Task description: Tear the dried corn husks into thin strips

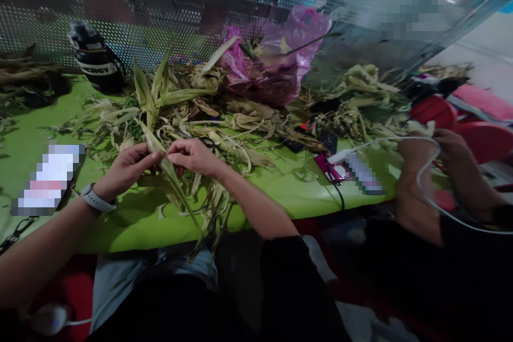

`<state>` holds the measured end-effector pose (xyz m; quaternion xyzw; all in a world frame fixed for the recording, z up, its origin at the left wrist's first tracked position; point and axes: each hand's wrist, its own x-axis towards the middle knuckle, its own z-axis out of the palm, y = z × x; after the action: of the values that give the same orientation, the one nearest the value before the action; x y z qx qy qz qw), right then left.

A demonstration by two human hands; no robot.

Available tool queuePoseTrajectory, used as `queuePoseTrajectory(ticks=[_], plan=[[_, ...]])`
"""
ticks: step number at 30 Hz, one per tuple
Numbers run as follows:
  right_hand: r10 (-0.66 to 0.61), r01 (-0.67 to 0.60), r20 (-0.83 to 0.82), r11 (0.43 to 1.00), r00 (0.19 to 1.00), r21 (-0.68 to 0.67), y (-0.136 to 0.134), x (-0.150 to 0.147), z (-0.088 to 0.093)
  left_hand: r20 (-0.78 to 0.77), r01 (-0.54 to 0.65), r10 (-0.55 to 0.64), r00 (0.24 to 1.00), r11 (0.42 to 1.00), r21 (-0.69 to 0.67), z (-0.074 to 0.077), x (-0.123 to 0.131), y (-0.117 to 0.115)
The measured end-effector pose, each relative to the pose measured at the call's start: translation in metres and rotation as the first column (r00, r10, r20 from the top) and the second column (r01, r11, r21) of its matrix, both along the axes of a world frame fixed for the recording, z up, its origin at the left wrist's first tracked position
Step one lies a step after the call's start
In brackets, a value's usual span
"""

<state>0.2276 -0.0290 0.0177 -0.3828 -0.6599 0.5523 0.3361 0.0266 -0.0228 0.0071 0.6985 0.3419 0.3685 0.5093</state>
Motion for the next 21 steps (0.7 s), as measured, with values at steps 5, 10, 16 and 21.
queuePoseTrajectory(ticks=[5, 10, 16, 21], plan=[[0.009, -0.009, -0.004, 0.998, 1.000, 0.059, 0.000, 0.000, -0.001, -0.034, 0.108, -0.114, 0.993, 0.985, -0.134, 0.000, -0.006, 0.004], [0.022, -0.021, -0.015, 0.999, 1.000, 0.045, 0.001, 0.001, 0.000, -0.089, 0.129, -0.133, 0.987, 0.990, -0.055, 0.002, -0.007, 0.005], [0.103, -0.103, 0.005, 0.995, 0.995, -0.018, 0.004, 0.005, -0.002, -0.193, 0.225, -0.216, 0.957, 0.974, 0.023, 0.001, -0.007, 0.008], [0.098, -0.098, 0.010, 0.995, 0.995, -0.019, 0.003, 0.005, -0.003, -0.275, 0.217, -0.199, 0.941, 0.976, 0.033, 0.001, -0.012, 0.011]])
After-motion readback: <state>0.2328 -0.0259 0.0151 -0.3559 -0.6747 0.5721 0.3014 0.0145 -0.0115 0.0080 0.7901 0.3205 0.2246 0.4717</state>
